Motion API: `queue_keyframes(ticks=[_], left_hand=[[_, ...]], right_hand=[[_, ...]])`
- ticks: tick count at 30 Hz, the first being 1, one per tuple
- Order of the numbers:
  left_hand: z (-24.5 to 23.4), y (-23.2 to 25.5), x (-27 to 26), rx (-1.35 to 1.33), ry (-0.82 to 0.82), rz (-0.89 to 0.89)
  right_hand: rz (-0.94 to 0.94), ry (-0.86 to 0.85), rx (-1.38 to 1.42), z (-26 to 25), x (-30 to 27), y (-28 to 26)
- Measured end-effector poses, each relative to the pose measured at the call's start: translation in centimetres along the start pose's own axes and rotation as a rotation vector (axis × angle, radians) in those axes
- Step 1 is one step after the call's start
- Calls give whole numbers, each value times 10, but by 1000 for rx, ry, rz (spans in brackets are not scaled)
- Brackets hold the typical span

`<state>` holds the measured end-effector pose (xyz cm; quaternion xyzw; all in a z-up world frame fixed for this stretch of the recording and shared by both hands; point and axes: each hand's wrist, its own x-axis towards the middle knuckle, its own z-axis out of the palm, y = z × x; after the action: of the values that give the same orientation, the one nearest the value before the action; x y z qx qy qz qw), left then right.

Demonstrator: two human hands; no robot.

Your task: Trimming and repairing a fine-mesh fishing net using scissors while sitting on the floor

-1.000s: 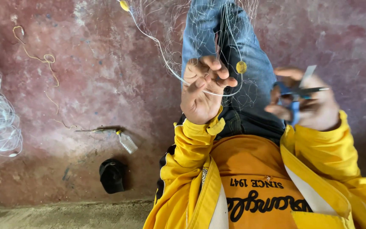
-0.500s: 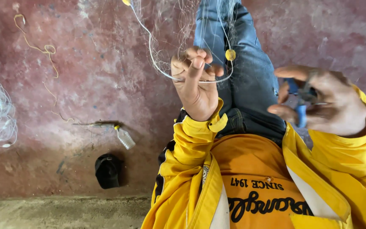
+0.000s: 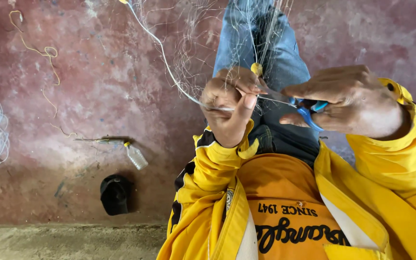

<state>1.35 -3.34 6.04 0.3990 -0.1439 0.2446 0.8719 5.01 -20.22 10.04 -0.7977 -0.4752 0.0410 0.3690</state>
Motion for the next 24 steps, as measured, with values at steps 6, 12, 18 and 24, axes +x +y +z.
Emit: queue_keyframes(ticks=[6, 12, 18, 24], left_hand=[[-3, -10, 8, 130, -22, -47], [-6, -18, 13, 192, -18, -15], [-5, -15, 10, 290, -49, -69], [-1, -13, 9, 243, -66, -62]], right_hand=[[-4, -11, -158, -4, 0, 12], [14, -147, -318, -22, -3, 24], [41, -131, -362, -25, -2, 21], [144, -811, -555, -12, -27, 69]])
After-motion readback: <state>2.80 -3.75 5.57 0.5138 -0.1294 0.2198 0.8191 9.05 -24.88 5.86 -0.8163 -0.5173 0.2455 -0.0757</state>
